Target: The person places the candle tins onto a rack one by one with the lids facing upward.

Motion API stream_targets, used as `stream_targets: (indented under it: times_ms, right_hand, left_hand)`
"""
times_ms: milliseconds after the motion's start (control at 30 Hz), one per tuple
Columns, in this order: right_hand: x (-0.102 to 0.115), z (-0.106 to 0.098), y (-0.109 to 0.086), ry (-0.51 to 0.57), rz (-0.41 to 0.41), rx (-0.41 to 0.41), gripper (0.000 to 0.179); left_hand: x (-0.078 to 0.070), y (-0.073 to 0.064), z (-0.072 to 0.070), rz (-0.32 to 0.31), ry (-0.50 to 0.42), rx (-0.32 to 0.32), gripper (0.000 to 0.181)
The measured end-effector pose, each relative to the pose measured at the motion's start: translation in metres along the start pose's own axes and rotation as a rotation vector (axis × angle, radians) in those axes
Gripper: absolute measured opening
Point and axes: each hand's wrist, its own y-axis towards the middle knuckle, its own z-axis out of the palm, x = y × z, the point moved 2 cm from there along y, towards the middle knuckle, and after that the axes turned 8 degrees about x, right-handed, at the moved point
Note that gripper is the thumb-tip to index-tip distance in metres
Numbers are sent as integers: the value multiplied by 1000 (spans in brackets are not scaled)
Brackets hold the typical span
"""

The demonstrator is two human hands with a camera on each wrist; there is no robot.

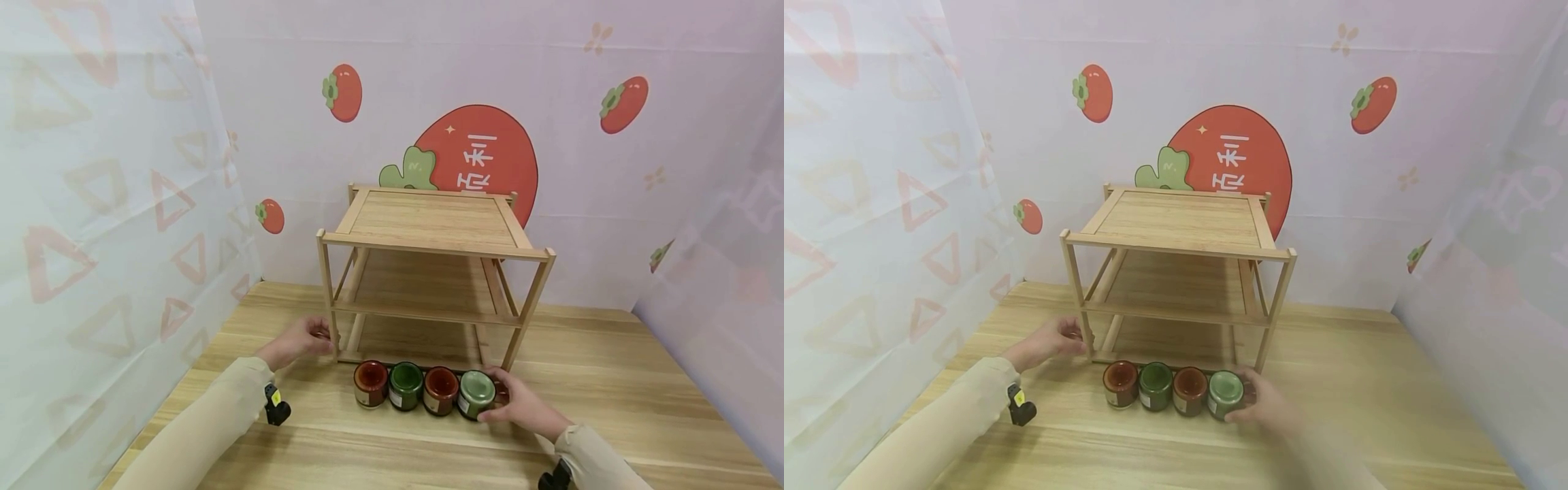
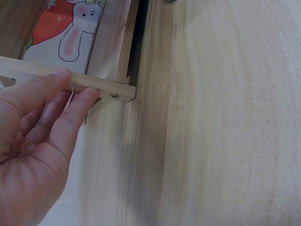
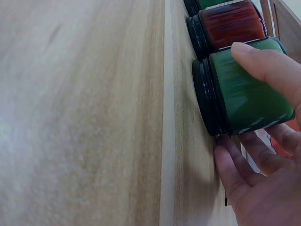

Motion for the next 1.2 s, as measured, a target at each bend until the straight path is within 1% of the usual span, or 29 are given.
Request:
stream_targets:
  times_ms: [300,467,967,1200]
  right_hand:
    - [-1,1,1,-5,0,2,86]
    - [-1,1,2,-14,-2,7,86]
    - [-1,0,5,-77,10,-1,84]
    - [-3,0,5,-86,8,-3,83]
  left_hand:
    - [0,0,1,2,-11,6,28]
    - [0,0,1,11,6,10,27]
    - [-1,0,1,7,-11,14,26]
    - [0,0,0,10,-7,17,28]
